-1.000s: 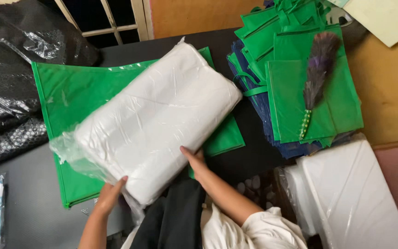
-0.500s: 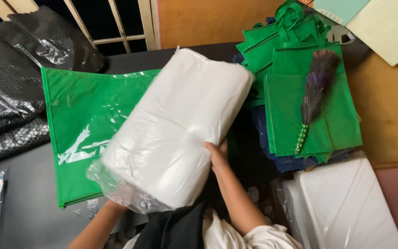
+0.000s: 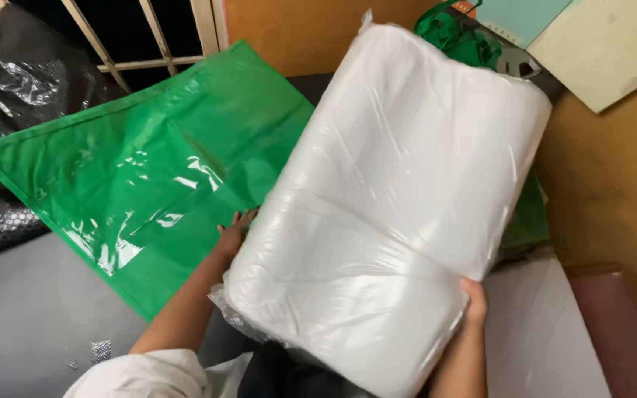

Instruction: The person wipes down a black bubble-wrap package and a green tote bag with a duster, then places a white wrapped item into the green bag.

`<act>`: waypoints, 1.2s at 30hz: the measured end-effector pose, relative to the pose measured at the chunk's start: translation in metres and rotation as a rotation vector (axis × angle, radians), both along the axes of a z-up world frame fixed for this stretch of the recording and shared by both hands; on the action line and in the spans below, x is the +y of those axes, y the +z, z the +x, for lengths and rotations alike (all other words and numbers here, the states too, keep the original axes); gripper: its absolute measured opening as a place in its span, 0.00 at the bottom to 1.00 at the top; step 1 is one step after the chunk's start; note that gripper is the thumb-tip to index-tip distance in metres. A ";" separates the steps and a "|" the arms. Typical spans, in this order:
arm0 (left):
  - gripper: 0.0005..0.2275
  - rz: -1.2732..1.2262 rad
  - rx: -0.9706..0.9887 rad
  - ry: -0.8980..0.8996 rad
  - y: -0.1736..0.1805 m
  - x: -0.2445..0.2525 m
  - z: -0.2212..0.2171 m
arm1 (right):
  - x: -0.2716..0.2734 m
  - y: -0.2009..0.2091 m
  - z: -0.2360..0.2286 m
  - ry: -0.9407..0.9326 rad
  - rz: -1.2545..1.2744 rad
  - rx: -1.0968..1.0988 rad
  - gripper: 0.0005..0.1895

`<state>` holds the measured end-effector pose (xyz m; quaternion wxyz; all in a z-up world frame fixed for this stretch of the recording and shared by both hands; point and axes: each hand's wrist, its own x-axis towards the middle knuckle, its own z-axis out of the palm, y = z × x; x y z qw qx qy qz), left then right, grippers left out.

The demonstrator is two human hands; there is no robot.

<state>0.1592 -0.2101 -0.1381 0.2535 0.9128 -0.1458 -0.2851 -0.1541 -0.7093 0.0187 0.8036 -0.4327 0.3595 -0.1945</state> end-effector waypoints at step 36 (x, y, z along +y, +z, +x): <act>0.18 -1.369 0.353 0.790 0.215 0.072 0.052 | 0.142 -0.060 -0.124 -0.169 -0.152 0.228 0.28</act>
